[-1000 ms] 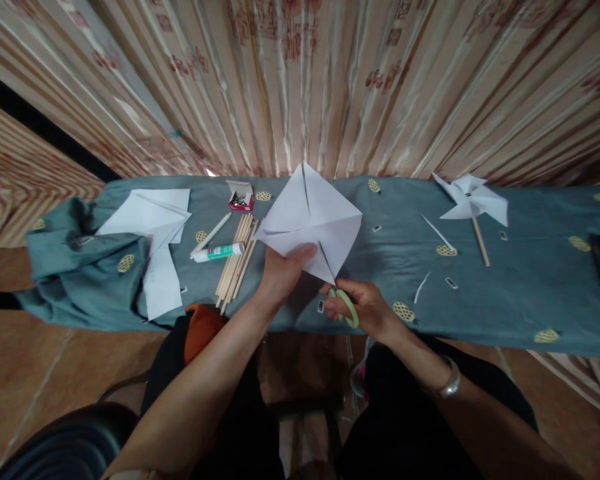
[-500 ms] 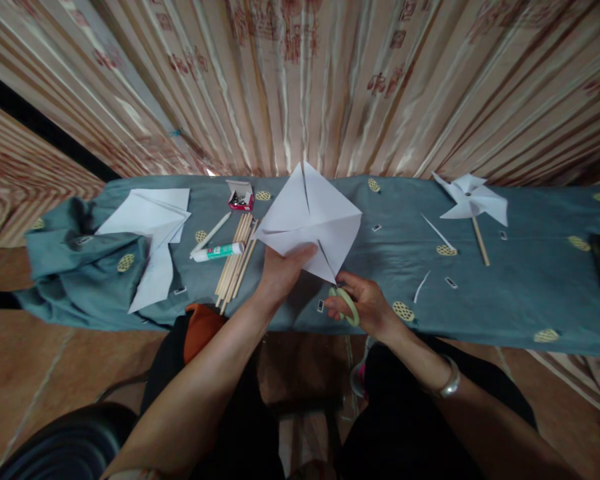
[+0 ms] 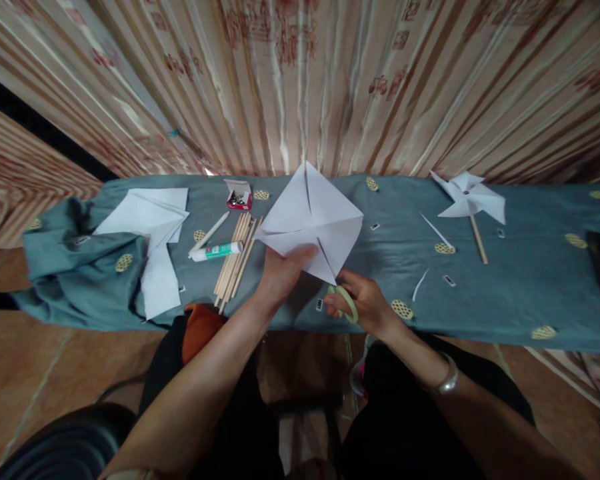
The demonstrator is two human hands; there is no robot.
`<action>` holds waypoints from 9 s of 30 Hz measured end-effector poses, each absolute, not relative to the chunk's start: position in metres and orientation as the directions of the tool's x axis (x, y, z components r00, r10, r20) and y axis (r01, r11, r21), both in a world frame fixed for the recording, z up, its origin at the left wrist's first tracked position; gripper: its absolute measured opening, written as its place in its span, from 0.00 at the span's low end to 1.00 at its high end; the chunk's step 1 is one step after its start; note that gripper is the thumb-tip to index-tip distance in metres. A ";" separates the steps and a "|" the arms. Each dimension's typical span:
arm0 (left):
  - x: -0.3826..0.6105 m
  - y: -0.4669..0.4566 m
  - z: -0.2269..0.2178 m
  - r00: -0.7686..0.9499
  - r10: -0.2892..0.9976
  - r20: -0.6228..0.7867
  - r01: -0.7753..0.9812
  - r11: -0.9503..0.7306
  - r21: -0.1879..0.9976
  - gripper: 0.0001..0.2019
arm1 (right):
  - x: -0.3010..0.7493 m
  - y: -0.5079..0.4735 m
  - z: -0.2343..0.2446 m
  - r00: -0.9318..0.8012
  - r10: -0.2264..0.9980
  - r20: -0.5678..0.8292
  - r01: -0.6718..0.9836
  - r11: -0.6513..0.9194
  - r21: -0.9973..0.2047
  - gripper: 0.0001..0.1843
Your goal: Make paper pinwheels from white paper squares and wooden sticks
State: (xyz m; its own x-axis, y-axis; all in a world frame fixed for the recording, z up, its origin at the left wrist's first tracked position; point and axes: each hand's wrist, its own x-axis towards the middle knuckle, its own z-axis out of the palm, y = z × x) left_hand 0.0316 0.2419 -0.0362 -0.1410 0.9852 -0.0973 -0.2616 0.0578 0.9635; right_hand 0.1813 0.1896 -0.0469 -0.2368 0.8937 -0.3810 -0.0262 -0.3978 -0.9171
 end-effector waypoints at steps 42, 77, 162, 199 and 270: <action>0.033 0.242 -0.043 -0.133 0.983 -0.125 -0.225 0.093 0.970 0.20 | 0.178 0.190 -0.049 -0.195 0.910 -0.366 -0.052 -0.382 -0.923 0.24; 0.019 0.231 -0.039 0.174 0.954 -0.243 -0.110 0.264 0.958 0.20 | 0.266 0.233 -0.048 0.132 0.988 -0.075 0.124 -0.092 -0.988 0.27; 0.016 0.260 -0.056 -0.187 0.979 0.081 0.031 -0.077 0.997 0.20 | 0.206 0.194 -0.053 -0.517 0.779 -0.355 0.146 -0.329 -0.933 0.28; 0.020 0.254 -0.047 -0.163 0.985 0.051 -0.041 -0.058 0.997 0.16 | 0.198 0.192 -0.048 -0.407 0.822 -0.398 0.076 -0.404 -0.912 0.23; 0.030 0.240 -0.048 -0.077 0.993 -0.090 -0.106 0.081 0.991 0.10 | 0.197 0.196 -0.056 -0.321 0.875 -0.364 0.080 -0.358 -0.930 0.24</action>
State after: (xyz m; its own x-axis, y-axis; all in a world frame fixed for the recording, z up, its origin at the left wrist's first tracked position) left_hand 0.0297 0.2404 -0.0483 -0.0765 0.9930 -0.0898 -0.1065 0.0814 0.9910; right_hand 0.1971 0.1963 -0.0557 -0.3207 0.8746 -0.3637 0.0796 -0.3578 -0.9304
